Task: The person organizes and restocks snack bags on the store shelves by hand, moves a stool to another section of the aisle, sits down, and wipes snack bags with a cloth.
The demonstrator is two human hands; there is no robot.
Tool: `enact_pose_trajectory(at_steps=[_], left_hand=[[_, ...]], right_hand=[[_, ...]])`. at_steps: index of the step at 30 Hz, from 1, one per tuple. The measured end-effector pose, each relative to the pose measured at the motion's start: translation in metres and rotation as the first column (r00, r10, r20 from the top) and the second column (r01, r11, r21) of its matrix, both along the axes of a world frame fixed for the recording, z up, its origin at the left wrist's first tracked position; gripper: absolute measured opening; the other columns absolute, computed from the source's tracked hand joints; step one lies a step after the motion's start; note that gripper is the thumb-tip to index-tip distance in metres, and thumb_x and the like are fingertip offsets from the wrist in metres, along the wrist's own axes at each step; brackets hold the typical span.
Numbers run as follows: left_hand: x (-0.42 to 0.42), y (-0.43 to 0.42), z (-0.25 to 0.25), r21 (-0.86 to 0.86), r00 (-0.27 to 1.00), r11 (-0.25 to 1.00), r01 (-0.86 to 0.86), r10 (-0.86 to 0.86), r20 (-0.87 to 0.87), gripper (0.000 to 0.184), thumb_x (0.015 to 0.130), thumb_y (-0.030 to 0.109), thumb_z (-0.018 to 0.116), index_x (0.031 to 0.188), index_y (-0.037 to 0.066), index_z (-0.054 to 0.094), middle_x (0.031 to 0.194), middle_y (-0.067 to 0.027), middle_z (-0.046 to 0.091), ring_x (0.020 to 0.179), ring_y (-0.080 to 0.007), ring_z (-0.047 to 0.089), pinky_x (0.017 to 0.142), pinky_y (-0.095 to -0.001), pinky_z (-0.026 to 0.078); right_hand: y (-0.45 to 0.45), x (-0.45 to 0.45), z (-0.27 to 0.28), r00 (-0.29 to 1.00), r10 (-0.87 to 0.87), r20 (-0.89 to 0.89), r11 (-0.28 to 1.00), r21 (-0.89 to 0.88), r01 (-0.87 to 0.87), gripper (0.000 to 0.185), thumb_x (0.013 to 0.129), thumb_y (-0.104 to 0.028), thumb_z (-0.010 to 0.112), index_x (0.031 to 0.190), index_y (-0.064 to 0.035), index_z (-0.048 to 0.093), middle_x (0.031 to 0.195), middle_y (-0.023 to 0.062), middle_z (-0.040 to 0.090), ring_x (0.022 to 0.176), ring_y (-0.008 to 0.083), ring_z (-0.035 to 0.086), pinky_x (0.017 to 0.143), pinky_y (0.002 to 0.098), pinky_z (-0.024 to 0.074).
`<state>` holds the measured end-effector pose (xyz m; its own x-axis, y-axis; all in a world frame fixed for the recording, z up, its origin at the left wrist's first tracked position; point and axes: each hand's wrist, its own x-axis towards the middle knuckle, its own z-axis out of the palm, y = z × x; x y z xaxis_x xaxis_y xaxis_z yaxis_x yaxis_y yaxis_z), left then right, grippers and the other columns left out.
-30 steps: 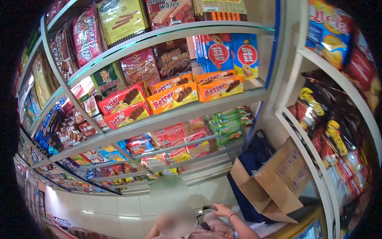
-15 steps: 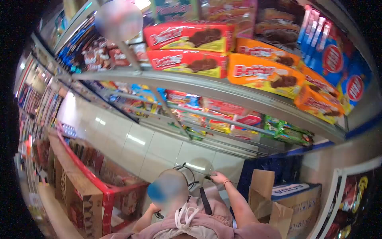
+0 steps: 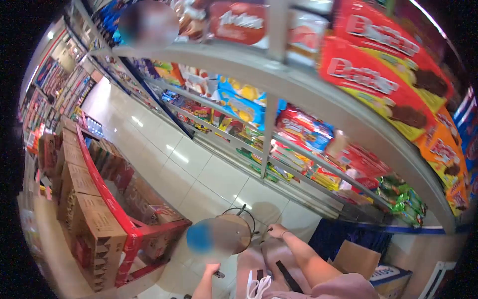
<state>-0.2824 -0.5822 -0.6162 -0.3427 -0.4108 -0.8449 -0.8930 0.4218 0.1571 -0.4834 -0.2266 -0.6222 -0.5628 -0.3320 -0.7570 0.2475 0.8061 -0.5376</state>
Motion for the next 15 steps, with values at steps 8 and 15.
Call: enact_pose_trajectory(at_steps=[8, 15], left_hand=[[-0.068, -0.032, -0.110, 0.010, 0.927, 0.958, -0.287, 0.280, -0.249, 0.061, 0.066, 0.033, 0.072, 0.116, 0.003, 0.052, 0.103, -0.0169, 0.064, 0.094, -0.0313, 0.062, 0.081, -0.0407, 0.049], [-0.056, -0.047, -0.192, 0.308, 0.731, 0.786, -0.536, 0.614, -0.297, 0.074, 0.063, 0.026, 0.079, 0.121, -0.003, 0.043, 0.111, -0.0207, 0.058, 0.097, -0.0288, 0.060, 0.077, -0.0382, 0.051]], right_hand=[[-0.107, -0.021, -0.102, 0.966, 0.258, 0.019, 0.951, 0.173, -0.258, 0.064, 0.075, -0.041, 0.061, 0.125, -0.0043, 0.046, 0.119, 0.0216, 0.054, 0.109, 0.0339, 0.053, 0.094, 0.0399, 0.0417], [-0.166, -0.018, -0.161, 0.983, -0.107, 0.148, 0.990, -0.079, 0.119, 0.079, 0.070, -0.036, 0.075, 0.129, 0.0024, 0.038, 0.120, 0.0200, 0.052, 0.112, 0.0283, 0.052, 0.095, 0.0389, 0.0426]])
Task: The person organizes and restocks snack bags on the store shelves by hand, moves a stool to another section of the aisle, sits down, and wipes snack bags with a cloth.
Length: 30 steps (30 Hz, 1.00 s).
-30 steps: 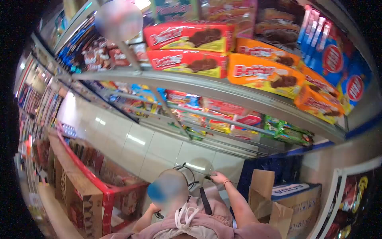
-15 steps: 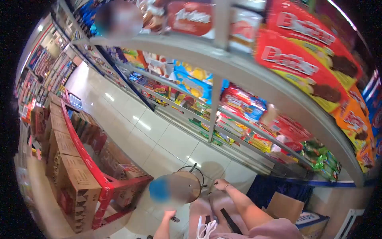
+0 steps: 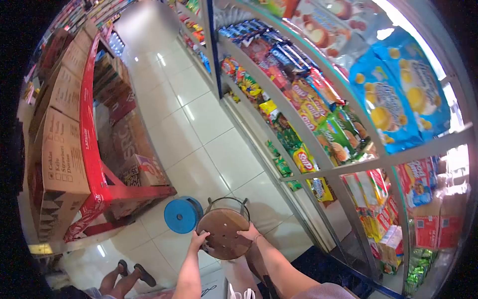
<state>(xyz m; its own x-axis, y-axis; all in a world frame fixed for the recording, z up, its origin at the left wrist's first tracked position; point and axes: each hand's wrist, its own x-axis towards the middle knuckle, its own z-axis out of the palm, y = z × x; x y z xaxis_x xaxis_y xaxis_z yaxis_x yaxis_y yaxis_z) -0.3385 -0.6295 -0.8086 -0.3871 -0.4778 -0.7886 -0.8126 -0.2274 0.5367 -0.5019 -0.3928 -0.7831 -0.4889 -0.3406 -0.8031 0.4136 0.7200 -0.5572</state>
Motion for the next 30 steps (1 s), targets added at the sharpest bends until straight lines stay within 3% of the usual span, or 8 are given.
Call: enact_pose_trajectory(at_steps=[2, 7, 11, 17, 21, 22, 28, 30], left_hand=[[-0.012, -0.007, 0.020, 0.207, 0.991, 0.970, -0.127, 0.130, -0.004, 0.068, 0.062, 0.019, 0.081, 0.115, -0.004, 0.046, 0.105, -0.0155, 0.059, 0.091, -0.0230, 0.060, 0.073, -0.0355, 0.051], [-0.036, -0.004, 0.062, 0.172, 0.992, 0.981, -0.086, 0.100, -0.077, 0.058, 0.065, 0.023, 0.080, 0.110, -0.002, 0.052, 0.098, -0.0116, 0.062, 0.084, -0.0201, 0.061, 0.068, -0.0340, 0.051], [-0.070, 0.003, 0.200, 0.065, 0.988, 0.996, 0.068, -0.058, -0.141, 0.057, 0.070, 0.033, 0.076, 0.110, 0.000, 0.055, 0.097, -0.0104, 0.063, 0.081, -0.0162, 0.060, 0.067, -0.0316, 0.050], [-0.096, -0.011, 0.375, 0.016, 0.971, 1.000, 0.026, -0.022, -0.239, 0.066, 0.071, 0.040, 0.074, 0.119, 0.000, 0.052, 0.109, -0.0128, 0.061, 0.100, -0.0207, 0.057, 0.089, -0.0323, 0.044], [-0.104, -0.040, 0.401, -0.007, 0.956, 1.000, -0.026, 0.023, -0.292, 0.067, 0.071, 0.038, 0.076, 0.124, 0.006, 0.048, 0.104, -0.0122, 0.059, 0.096, -0.0203, 0.057, 0.085, -0.0327, 0.045], [-0.112, -0.053, 0.411, 0.157, 0.943, 0.983, -0.100, 0.144, -0.299, 0.066, 0.071, 0.033, 0.076, 0.124, 0.008, 0.047, 0.101, -0.0109, 0.059, 0.095, -0.0205, 0.057, 0.082, -0.0329, 0.046], [-0.169, -0.163, 0.432, -0.054, 0.896, 0.998, -0.019, -0.007, -0.444, 0.068, 0.071, 0.029, 0.075, 0.127, 0.007, 0.044, 0.106, -0.0122, 0.058, 0.102, -0.0225, 0.055, 0.091, -0.0339, 0.042], [-0.195, -0.208, 0.449, -0.176, 0.896, 0.984, 0.019, -0.095, -0.433, 0.072, 0.071, 0.031, 0.074, 0.129, 0.006, 0.042, 0.110, -0.0145, 0.058, 0.104, -0.0247, 0.054, 0.093, -0.0349, 0.041]], right_hand=[[-0.001, -0.004, -0.017, 0.970, -0.190, 0.155, 0.982, 0.026, 0.188, 0.072, 0.070, -0.030, 0.076, 0.124, 0.0037, 0.043, 0.117, 0.0179, 0.055, 0.108, 0.0263, 0.055, 0.092, 0.0370, 0.0450], [0.011, -0.014, 0.024, 0.851, -0.483, 0.207, 0.816, -0.245, 0.523, 0.052, 0.074, -0.026, 0.076, 0.111, 0.0020, 0.053, 0.103, 0.0092, 0.061, 0.093, 0.0165, 0.058, 0.081, 0.0314, 0.0477], [0.025, -0.047, 0.140, 0.883, -0.458, 0.100, 0.826, -0.319, 0.464, 0.040, 0.082, -0.016, 0.067, 0.115, -0.0004, 0.051, 0.109, 0.0077, 0.059, 0.100, 0.0158, 0.055, 0.086, 0.0302, 0.0436], [-0.003, -0.103, 0.307, 0.934, -0.357, -0.031, 0.835, -0.459, 0.304, 0.038, 0.080, -0.004, 0.064, 0.114, -0.0005, 0.049, 0.104, 0.0053, 0.057, 0.097, 0.0139, 0.054, 0.087, 0.0268, 0.0416], [-0.058, -0.149, 0.366, 0.964, -0.232, -0.133, 0.810, -0.575, 0.115, 0.035, 0.079, 0.001, 0.062, 0.112, -0.0003, 0.049, 0.106, 0.0042, 0.057, 0.098, 0.0122, 0.053, 0.087, 0.0263, 0.0419], [-0.078, -0.163, 0.375, 0.965, -0.211, -0.154, 0.800, -0.595, 0.080, 0.035, 0.079, 0.001, 0.063, 0.111, -0.0001, 0.049, 0.106, 0.0043, 0.057, 0.098, 0.0121, 0.053, 0.087, 0.0262, 0.0420], [-0.193, -0.242, 0.404, 0.942, -0.141, -0.304, 0.807, -0.586, -0.069, 0.035, 0.079, -0.001, 0.064, 0.111, 0.0007, 0.050, 0.105, 0.0051, 0.058, 0.095, 0.0131, 0.055, 0.085, 0.0265, 0.0435], [-0.241, -0.266, 0.426, 0.958, -0.215, -0.192, 0.767, -0.640, 0.044, 0.035, 0.080, 0.000, 0.063, 0.112, 0.0008, 0.050, 0.106, 0.0056, 0.059, 0.096, 0.0138, 0.055, 0.085, 0.0269, 0.0437]])
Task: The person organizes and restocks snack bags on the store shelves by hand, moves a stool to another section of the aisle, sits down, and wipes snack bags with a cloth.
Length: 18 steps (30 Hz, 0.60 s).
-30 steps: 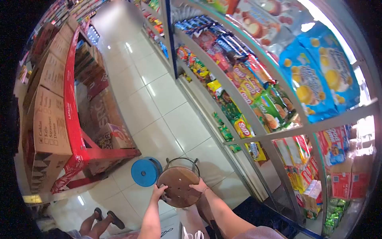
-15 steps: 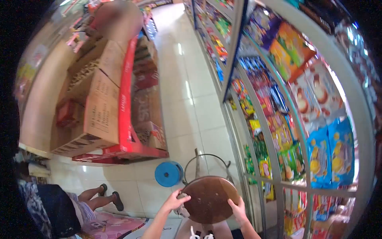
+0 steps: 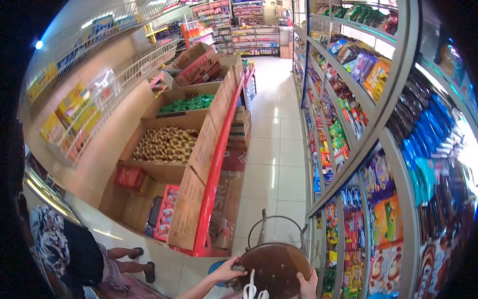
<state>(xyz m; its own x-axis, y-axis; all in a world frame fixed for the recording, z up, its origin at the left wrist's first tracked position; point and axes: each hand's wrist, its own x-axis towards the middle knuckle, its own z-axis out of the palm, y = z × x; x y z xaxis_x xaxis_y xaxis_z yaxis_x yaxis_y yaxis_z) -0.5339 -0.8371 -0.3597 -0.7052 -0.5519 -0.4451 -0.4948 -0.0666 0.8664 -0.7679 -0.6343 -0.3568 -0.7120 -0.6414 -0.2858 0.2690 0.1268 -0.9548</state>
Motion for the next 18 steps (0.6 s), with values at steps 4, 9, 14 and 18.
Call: enact_pose_trajectory(at_steps=[4, 9, 14, 18], left_hand=[[-0.058, -0.087, 0.050, -0.082, 0.999, 0.996, -0.027, 0.029, 0.022, 0.066, 0.072, 0.032, 0.073, 0.126, 0.004, 0.046, 0.110, -0.0161, 0.059, 0.104, -0.0253, 0.055, 0.091, -0.0338, 0.042], [-0.145, -0.209, 0.053, -0.192, 0.992, 0.978, -0.077, 0.093, 0.080, 0.057, 0.072, 0.029, 0.072, 0.118, 0.001, 0.053, 0.101, -0.0150, 0.064, 0.093, -0.0233, 0.061, 0.081, -0.0330, 0.047], [-0.241, -0.326, 0.034, -0.166, 0.974, 0.967, -0.194, 0.211, 0.088, 0.054, 0.073, 0.023, 0.070, 0.118, -0.002, 0.053, 0.100, -0.0134, 0.065, 0.090, -0.0199, 0.062, 0.080, -0.0314, 0.047], [-0.312, -0.411, 0.048, -0.202, 0.967, 0.954, -0.219, 0.241, 0.089, 0.053, 0.073, 0.022, 0.070, 0.117, -0.002, 0.055, 0.102, -0.0140, 0.065, 0.093, -0.0192, 0.061, 0.083, -0.0303, 0.046]], right_hand=[[-0.086, -0.046, 0.035, 0.997, -0.051, -0.061, 0.998, -0.027, 0.049, 0.031, 0.080, -0.003, 0.064, 0.109, 0.0016, 0.053, 0.102, 0.0068, 0.061, 0.093, 0.0136, 0.057, 0.084, 0.0270, 0.0442], [-0.203, -0.123, -0.002, 0.979, -0.030, -0.202, 1.000, -0.014, 0.028, 0.034, 0.080, -0.009, 0.067, 0.109, 0.0024, 0.053, 0.103, 0.0087, 0.062, 0.093, 0.0152, 0.057, 0.084, 0.0279, 0.0444], [-0.327, -0.214, -0.030, 0.981, -0.068, -0.179, 0.998, 0.005, 0.070, 0.037, 0.079, -0.015, 0.070, 0.107, 0.0032, 0.054, 0.097, 0.0086, 0.063, 0.090, 0.0150, 0.058, 0.080, 0.0286, 0.0461], [-0.415, -0.274, -0.028, 0.993, -0.116, -0.031, 0.993, -0.036, 0.115, 0.040, 0.078, -0.020, 0.072, 0.106, 0.0038, 0.055, 0.096, 0.0091, 0.063, 0.089, 0.0144, 0.058, 0.079, 0.0287, 0.0467]])
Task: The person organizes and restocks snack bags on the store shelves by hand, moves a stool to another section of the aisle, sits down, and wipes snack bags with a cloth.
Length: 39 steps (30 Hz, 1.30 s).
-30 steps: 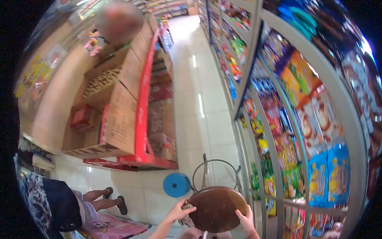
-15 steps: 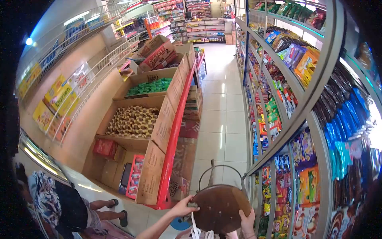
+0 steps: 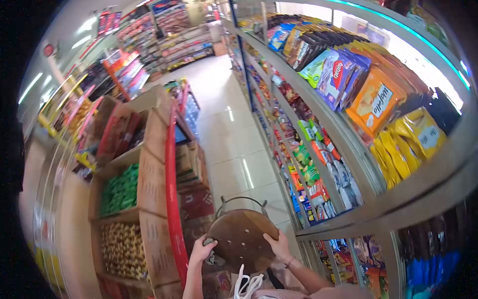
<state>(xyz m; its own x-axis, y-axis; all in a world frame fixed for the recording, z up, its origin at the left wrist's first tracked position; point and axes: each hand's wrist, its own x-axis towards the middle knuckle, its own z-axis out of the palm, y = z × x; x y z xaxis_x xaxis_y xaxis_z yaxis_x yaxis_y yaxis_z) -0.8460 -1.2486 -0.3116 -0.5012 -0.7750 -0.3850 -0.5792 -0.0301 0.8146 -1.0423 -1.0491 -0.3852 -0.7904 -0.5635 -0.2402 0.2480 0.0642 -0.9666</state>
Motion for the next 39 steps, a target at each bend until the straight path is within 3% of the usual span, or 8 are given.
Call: enact_pose_trajectory(at_steps=[3, 8, 11, 13, 16, 24, 32, 39], left_hand=[[-0.033, -0.067, -0.036, 0.059, 0.999, 0.998, -0.026, 0.028, -0.027, 0.055, 0.073, 0.022, 0.071, 0.116, -0.006, 0.053, 0.101, -0.0143, 0.065, 0.091, -0.0176, 0.061, 0.083, -0.0302, 0.046], [-0.121, -0.176, -0.082, 0.400, 0.992, 0.908, -0.125, 0.127, 0.021, 0.047, 0.074, 0.020, 0.069, 0.112, -0.006, 0.055, 0.096, -0.0129, 0.064, 0.083, -0.0186, 0.061, 0.074, -0.0304, 0.048], [-0.166, -0.248, -0.215, 0.238, 0.992, 0.970, -0.040, 0.010, 0.126, 0.042, 0.076, 0.019, 0.068, 0.110, -0.003, 0.056, 0.096, -0.0128, 0.063, 0.082, -0.0190, 0.061, 0.072, -0.0301, 0.048], [-0.192, -0.288, -0.301, 0.436, 0.995, 0.897, -0.068, 0.032, 0.091, 0.043, 0.076, 0.020, 0.070, 0.109, -0.003, 0.055, 0.095, -0.0123, 0.063, 0.083, -0.0208, 0.061, 0.072, -0.0339, 0.048], [-0.220, -0.336, -0.410, 0.476, 0.987, 0.879, -0.030, -0.049, 0.151, 0.041, 0.079, 0.021, 0.067, 0.110, -0.003, 0.055, 0.094, -0.0112, 0.063, 0.080, -0.0220, 0.060, 0.069, -0.0362, 0.048], [-0.285, -0.386, -0.467, 0.505, 0.986, 0.863, -0.004, -0.080, 0.144, 0.033, 0.080, 0.024, 0.066, 0.096, -0.003, 0.060, 0.091, -0.0115, 0.063, 0.080, -0.0198, 0.060, 0.072, -0.0350, 0.047], [-0.293, -0.407, -0.511, 0.489, 0.973, 0.871, 0.049, -0.152, 0.174, 0.037, 0.078, 0.026, 0.066, 0.099, -0.003, 0.059, 0.092, -0.0130, 0.064, 0.082, -0.0218, 0.062, 0.076, -0.0342, 0.048], [-0.295, -0.410, -0.486, 0.196, 0.894, 0.971, 0.136, -0.205, 0.397, 0.057, 0.070, 0.038, 0.069, 0.110, -0.001, 0.058, 0.105, -0.0198, 0.062, 0.099, -0.0322, 0.060, 0.087, -0.0386, 0.044]], right_hand=[[-0.061, -0.044, -0.001, 0.995, 0.043, 0.094, 0.998, 0.050, -0.048, 0.036, 0.082, -0.017, 0.068, 0.110, 0.0016, 0.055, 0.100, 0.0064, 0.062, 0.093, 0.0119, 0.055, 0.082, 0.0283, 0.0460], [-0.167, -0.117, -0.104, 0.993, 0.098, 0.071, 0.984, 0.145, -0.108, 0.042, 0.081, -0.022, 0.069, 0.112, 0.0021, 0.055, 0.104, 0.0084, 0.062, 0.094, 0.0139, 0.057, 0.084, 0.0291, 0.0469], [-0.231, -0.164, -0.185, 0.994, 0.071, 0.083, 0.963, 0.253, -0.090, 0.047, 0.078, -0.028, 0.071, 0.111, 0.0018, 0.056, 0.103, 0.0093, 0.063, 0.094, 0.0170, 0.059, 0.084, 0.0305, 0.0473], [-0.265, -0.186, -0.251, 0.997, 0.061, 0.039, 0.939, 0.336, -0.070, 0.050, 0.076, -0.033, 0.072, 0.109, 0.0011, 0.058, 0.101, 0.0102, 0.064, 0.093, 0.0187, 0.061, 0.083, 0.0323, 0.0478], [-0.293, -0.208, -0.343, 0.991, 0.072, -0.117, 0.841, 0.541, 0.002, 0.051, 0.073, -0.041, 0.073, 0.103, -0.0011, 0.062, 0.094, 0.0129, 0.066, 0.090, 0.0210, 0.062, 0.080, 0.0350, 0.0485], [-0.338, -0.237, -0.383, 0.988, -0.031, -0.150, 0.707, 0.696, 0.128, 0.059, 0.067, -0.051, 0.071, 0.097, 0.0000, 0.062, 0.094, 0.0206, 0.064, 0.089, 0.0344, 0.061, 0.079, 0.0399, 0.0481], [-0.354, -0.230, -0.410, 0.991, -0.081, -0.103, 0.679, 0.722, 0.131, 0.058, 0.073, -0.047, 0.068, 0.106, -0.0002, 0.059, 0.097, 0.0196, 0.063, 0.093, 0.0326, 0.061, 0.082, 0.0383, 0.0472], [-0.360, -0.210, -0.412, 0.983, -0.179, -0.043, 0.718, 0.678, 0.161, 0.057, 0.074, -0.040, 0.068, 0.113, -0.0015, 0.054, 0.104, 0.0214, 0.060, 0.098, 0.0348, 0.057, 0.086, 0.0392, 0.0453]])
